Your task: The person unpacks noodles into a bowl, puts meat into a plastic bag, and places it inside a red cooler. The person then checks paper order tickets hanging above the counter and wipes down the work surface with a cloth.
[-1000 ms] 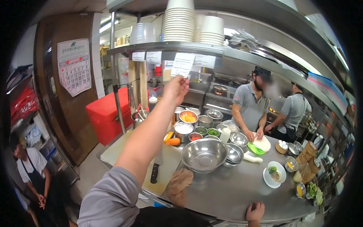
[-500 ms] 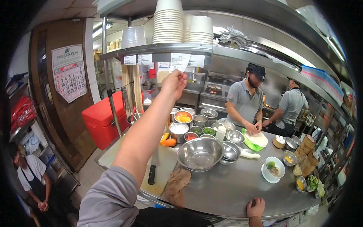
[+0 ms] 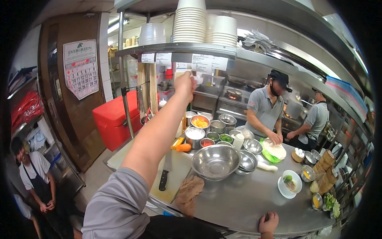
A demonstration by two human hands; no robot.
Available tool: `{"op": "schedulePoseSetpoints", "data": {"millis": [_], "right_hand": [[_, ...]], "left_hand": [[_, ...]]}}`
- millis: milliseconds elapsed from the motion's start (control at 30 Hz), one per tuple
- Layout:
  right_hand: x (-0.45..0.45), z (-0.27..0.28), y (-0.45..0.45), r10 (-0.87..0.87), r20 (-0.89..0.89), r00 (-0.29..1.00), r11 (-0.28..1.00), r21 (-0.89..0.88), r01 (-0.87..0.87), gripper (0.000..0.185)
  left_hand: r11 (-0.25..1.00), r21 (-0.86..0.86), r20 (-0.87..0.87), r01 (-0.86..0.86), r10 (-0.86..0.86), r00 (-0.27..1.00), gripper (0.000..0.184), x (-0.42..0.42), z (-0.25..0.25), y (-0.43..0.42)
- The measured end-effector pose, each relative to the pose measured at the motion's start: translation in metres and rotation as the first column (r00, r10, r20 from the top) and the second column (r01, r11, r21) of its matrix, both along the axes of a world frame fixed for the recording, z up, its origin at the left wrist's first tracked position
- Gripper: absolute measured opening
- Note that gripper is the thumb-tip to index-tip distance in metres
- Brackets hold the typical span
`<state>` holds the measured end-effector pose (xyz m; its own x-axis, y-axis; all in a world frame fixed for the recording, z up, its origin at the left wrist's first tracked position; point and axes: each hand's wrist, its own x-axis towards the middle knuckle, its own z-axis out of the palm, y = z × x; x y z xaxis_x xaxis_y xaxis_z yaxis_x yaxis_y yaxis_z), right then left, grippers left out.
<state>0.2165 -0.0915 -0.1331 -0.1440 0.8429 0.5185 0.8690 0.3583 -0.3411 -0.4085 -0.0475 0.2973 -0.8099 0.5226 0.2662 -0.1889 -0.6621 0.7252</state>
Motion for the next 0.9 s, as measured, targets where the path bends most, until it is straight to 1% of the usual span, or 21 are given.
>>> {"op": "schedulePoseSetpoints", "data": {"millis": [33, 133, 167, 267, 367, 500, 567, 700, 800, 833, 900], "right_hand": [[0.0, 0.001, 0.0, 0.006, -0.007, 1.0, 1.0, 0.006, -0.006, 0.033], [-0.002, 0.001, -0.002, 0.015, -0.016, 1.0, 1.0, 0.028, -0.015, 0.033], [-0.003, 0.001, -0.002, 0.012, -0.01, 1.0, 0.999, 0.039, -0.011, 0.032], [-0.002, 0.001, -0.002, 0.0, 0.007, 1.0, 0.999, 0.037, -0.001, 0.032], [-0.003, 0.002, -0.002, -0.009, 0.016, 1.0, 0.999, 0.039, 0.009, 0.032], [-0.004, 0.001, -0.002, -0.018, 0.024, 1.0, 0.998, 0.054, 0.017, 0.031], [-0.004, 0.001, -0.002, -0.002, 0.015, 1.0, 0.999, 0.05, 0.001, 0.031], [-0.001, -0.001, -0.001, -0.006, -0.005, 1.0, 1.0, 0.028, 0.007, 0.031], [-0.001, 0.001, -0.002, -0.012, -0.02, 1.0, 1.0, 0.003, 0.012, 0.032], [0.0, 0.001, -0.002, -0.015, -0.015, 1.0, 1.0, 0.005, 0.015, 0.032], [-0.002, 0.0, -0.001, -0.018, -0.011, 1.0, 1.0, 0.012, 0.019, 0.033]], "left_hand": [[0.994, -0.005, -0.036, -0.105, 0.105, 0.994, 0.032, -0.015, -0.004, 0.009], [0.944, -0.026, -0.026, -0.329, 0.329, 0.944, 0.03, -0.057, -0.004, 0.021], [0.969, 0.007, -0.013, -0.245, 0.245, 0.969, 0.034, -0.071, -0.002, 0.014], [0.99, 0.129, 0.204, -0.056, 0.028, 0.978, 0.031, -0.077, 0.021, -0.027], [0.972, 0.234, 0.188, 0.023, -0.068, 0.98, 0.027, -0.1, 0.028, -0.036], [0.978, 0.195, 0.163, 0.069, -0.102, 0.981, 0.015, -0.11, 0.031, -0.045], [0.964, 0.22, 0.133, 0.152, -0.184, 0.974, 0.014, -0.108, 0.017, -0.046], [0.926, 0.247, 0.052, 0.287, -0.308, 0.95, 0.012, -0.068, -0.002, -0.047], [0.899, 0.276, 0.067, 0.34, -0.371, 0.926, 0.012, -0.035, -0.008, -0.043], [0.893, 0.286, 0.056, 0.347, -0.377, 0.925, 0.013, -0.027, -0.008, -0.039], [0.91, 0.251, 0.052, 0.33, -0.353, 0.934, 0.013, -0.013, -0.007, -0.037]]}}
